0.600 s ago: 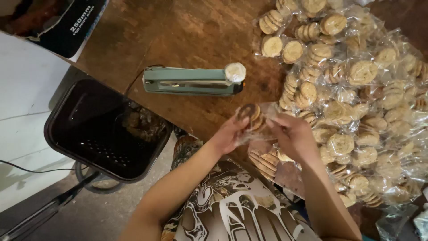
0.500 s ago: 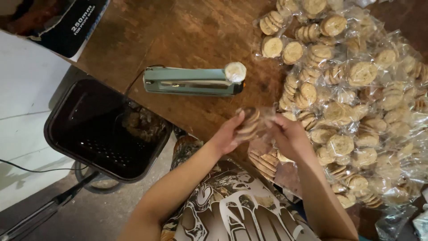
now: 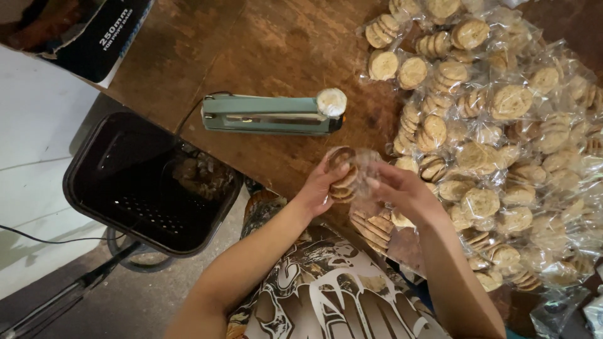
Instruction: The person places cookies into plastic bags and seals the bags using a heat sealer on the table.
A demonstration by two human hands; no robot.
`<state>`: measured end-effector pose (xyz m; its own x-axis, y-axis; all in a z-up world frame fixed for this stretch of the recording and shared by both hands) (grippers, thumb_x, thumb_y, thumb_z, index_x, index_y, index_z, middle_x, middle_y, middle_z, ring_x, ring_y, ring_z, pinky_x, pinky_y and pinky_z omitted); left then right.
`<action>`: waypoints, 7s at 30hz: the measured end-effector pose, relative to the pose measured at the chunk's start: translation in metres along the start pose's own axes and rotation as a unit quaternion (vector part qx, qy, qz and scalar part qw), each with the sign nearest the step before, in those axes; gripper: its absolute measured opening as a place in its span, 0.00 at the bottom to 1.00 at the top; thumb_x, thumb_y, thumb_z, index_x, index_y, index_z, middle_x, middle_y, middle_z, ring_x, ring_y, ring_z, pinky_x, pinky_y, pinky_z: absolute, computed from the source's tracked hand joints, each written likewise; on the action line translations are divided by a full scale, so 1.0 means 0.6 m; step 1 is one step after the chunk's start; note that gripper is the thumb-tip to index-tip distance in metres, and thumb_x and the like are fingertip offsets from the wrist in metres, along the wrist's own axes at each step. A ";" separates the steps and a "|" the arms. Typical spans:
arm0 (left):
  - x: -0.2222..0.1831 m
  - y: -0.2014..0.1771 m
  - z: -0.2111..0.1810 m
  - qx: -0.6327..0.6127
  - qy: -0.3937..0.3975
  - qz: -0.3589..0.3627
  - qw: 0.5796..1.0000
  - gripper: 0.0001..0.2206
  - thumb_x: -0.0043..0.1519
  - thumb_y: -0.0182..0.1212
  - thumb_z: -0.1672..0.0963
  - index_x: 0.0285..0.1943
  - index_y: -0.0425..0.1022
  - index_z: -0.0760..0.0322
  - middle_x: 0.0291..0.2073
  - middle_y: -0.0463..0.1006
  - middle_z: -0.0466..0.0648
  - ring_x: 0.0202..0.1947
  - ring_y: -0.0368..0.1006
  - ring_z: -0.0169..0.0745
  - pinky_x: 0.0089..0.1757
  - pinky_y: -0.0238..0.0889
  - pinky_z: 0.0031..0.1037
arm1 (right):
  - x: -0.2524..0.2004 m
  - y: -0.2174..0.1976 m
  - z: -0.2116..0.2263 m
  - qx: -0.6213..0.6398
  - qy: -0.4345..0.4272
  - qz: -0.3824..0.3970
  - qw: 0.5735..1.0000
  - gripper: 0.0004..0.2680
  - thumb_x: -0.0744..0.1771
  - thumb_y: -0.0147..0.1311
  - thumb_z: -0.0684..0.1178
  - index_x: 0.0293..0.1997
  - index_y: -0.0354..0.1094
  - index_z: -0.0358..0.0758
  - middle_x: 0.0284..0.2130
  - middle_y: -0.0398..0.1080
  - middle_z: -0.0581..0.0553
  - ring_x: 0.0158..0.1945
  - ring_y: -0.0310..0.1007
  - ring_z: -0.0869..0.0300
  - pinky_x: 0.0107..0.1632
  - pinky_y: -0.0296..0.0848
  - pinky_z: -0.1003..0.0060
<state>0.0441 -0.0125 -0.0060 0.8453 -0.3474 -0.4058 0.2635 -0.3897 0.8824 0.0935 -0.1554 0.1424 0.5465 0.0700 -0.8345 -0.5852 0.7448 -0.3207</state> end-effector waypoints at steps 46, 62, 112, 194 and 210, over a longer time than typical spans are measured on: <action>-0.019 -0.175 -0.183 0.043 0.231 -0.407 0.883 0.16 0.60 0.69 0.55 0.53 0.67 0.57 0.47 0.75 0.41 0.41 0.72 0.31 0.37 0.66 0.25 | 0.338 0.098 0.264 -0.310 -0.464 -0.307 0.771 0.12 0.69 0.53 0.46 0.58 0.71 0.40 0.49 0.72 0.34 0.57 0.68 0.37 0.56 0.70 0.44; -0.026 -0.159 -0.190 0.056 0.217 -0.418 0.880 0.19 0.61 0.68 0.53 0.57 0.66 0.59 0.49 0.74 0.45 0.43 0.72 0.36 0.38 0.67 0.28 | 0.348 0.097 0.263 -0.315 -0.400 -0.281 0.814 0.14 0.66 0.56 0.49 0.57 0.71 0.39 0.53 0.68 0.33 0.59 0.64 0.37 0.58 0.65 0.43; -0.246 -0.389 -0.128 0.043 0.134 -0.347 0.927 0.18 0.66 0.58 0.50 0.61 0.70 0.61 0.46 0.79 0.51 0.40 0.77 0.42 0.40 0.71 0.31 | 0.325 -0.099 -0.031 -0.254 -0.398 -0.238 0.849 0.11 0.66 0.64 0.55 0.45 0.76 0.40 0.42 0.72 0.34 0.49 0.71 0.40 0.52 0.70 0.45; -0.046 -0.151 -0.217 0.078 0.186 -0.441 0.875 0.15 0.58 0.70 0.54 0.53 0.74 0.54 0.41 0.79 0.36 0.37 0.72 0.28 0.32 0.61 0.23 | 0.323 0.133 0.279 -0.370 -0.392 -0.214 0.815 0.17 0.69 0.48 0.47 0.67 0.61 0.42 0.65 0.58 0.32 0.69 0.52 0.34 0.67 0.53 0.38; -0.037 -0.144 -0.209 0.118 0.253 -0.453 0.846 0.27 0.57 0.72 0.58 0.62 0.62 0.61 0.49 0.75 0.44 0.41 0.70 0.33 0.35 0.61 0.25 | 0.340 0.126 0.270 -0.349 -0.395 -0.210 0.823 0.12 0.69 0.51 0.50 0.59 0.67 0.45 0.65 0.61 0.35 0.69 0.55 0.37 0.65 0.59 0.41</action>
<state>0.0612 0.1359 -0.0434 0.4522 0.5731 -0.6834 0.8608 -0.4811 0.1662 0.2578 0.0228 0.0204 0.8458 0.5197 -0.1203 -0.2961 0.2698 -0.9163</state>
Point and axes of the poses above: each hand's wrist, its own x-axis towards the middle knuckle, its own y-axis out of the palm, z = x × y, the point moved 5 cm from there along x, towards the middle knuckle
